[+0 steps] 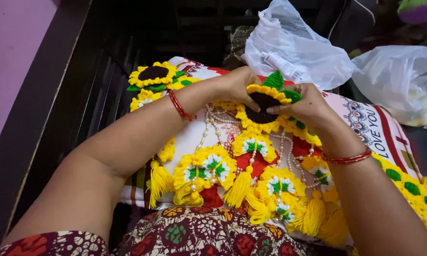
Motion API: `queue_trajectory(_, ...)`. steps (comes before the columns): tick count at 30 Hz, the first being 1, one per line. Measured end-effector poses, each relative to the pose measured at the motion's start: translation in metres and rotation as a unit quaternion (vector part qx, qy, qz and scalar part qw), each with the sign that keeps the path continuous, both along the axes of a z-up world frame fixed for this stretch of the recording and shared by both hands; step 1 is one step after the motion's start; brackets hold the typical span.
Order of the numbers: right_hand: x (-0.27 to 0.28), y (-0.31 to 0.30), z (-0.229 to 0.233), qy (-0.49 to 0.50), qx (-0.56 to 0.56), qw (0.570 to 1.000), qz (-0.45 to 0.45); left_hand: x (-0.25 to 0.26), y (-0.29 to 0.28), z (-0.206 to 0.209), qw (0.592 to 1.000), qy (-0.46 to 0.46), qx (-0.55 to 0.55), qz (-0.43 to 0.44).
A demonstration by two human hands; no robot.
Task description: The person applies glue from a tube to green crocheted leaves and attaches them to a yellow crocheted garland with sunflower motifs. They press each leaf into place along the garland and adjust the arrangement of tassels and beads.
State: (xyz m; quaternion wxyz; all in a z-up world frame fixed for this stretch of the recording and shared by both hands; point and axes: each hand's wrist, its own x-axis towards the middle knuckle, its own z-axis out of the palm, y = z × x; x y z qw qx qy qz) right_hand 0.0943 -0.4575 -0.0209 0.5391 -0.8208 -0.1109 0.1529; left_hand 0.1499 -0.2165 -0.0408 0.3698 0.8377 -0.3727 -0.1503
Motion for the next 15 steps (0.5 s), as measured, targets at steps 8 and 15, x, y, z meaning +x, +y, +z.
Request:
queue_trajectory(8, 0.009, -0.005, -0.017, 0.014, 0.078, 0.997, 0.009, -0.005, 0.005, 0.008, 0.997, 0.062, -0.033, 0.043)
queue_trajectory(15, 0.009, -0.029, -0.005, 0.045, -0.048, 0.996, -0.055, -0.002, 0.019, 0.025, 0.991, 0.027, 0.068, 0.116)
